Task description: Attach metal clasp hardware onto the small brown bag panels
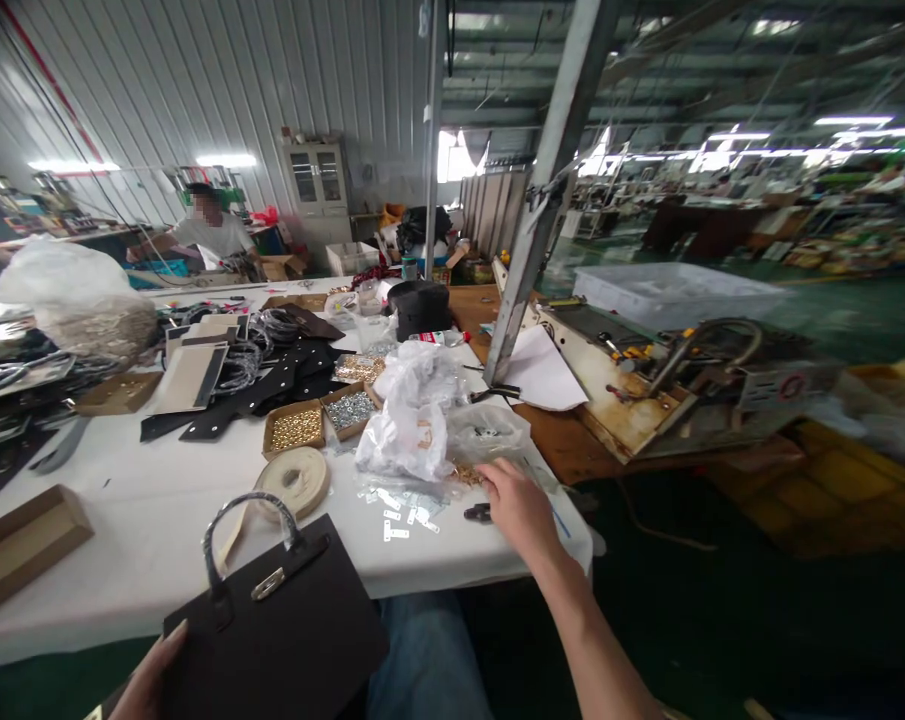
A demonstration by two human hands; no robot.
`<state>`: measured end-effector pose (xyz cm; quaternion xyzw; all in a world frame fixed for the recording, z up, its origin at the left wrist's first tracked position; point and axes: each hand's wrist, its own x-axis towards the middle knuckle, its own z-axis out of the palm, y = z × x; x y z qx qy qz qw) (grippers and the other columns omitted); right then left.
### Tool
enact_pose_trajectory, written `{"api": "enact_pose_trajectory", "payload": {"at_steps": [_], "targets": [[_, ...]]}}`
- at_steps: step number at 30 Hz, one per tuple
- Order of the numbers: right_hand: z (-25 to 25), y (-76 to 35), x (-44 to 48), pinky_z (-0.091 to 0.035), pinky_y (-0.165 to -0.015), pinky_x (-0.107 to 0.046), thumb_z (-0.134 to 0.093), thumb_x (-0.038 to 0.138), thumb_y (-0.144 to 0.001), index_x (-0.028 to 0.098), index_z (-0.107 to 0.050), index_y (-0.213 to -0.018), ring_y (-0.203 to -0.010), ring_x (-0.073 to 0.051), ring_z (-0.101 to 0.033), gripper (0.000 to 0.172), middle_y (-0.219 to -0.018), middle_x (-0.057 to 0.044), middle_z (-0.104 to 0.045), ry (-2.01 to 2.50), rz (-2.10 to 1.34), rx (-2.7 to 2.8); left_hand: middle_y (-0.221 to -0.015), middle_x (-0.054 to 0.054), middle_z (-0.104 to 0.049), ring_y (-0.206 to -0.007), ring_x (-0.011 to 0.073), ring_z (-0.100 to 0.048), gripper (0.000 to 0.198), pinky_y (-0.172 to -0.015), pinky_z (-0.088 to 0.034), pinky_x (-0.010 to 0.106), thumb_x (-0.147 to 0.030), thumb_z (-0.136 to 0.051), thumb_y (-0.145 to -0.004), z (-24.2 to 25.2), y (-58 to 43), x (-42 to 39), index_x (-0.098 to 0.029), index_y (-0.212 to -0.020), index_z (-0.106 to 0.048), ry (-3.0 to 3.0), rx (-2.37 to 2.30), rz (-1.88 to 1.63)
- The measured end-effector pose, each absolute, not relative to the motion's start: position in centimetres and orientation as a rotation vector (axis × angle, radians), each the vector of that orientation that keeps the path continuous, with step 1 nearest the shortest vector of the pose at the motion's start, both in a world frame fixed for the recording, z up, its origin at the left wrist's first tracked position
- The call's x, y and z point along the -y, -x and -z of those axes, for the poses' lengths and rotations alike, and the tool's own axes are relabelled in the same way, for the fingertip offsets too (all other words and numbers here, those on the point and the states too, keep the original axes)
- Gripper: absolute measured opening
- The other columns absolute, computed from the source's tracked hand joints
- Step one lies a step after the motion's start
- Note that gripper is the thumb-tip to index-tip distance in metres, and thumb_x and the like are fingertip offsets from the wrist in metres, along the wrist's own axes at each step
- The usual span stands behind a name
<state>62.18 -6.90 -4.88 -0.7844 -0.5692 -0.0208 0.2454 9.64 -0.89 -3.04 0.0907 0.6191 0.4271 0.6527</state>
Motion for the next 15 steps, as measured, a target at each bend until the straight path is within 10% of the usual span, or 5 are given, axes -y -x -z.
{"api": "enact_pose_trajectory", "payload": {"at_steps": [15], "targets": [[6.0, -62.6, 6.4, -0.051, -0.085, -0.040, -0.061, 0.034, -0.107, 0.024, -0.077, -0.103, -0.107, -0.030, -0.069, 0.019, -0.117, -0.011, -0.074, 2.281, 0.141, 1.634, -0.110, 0.012, -0.088, -0.091, 0.0302, -0.086, 0.049, -0.092, -0.073, 0.045, -0.028, -0.077, -0.096, 2.6, -9.2, 0.2, -0.017, -0.144, -0.075, -0.299, -1.288, -1.109]]}}
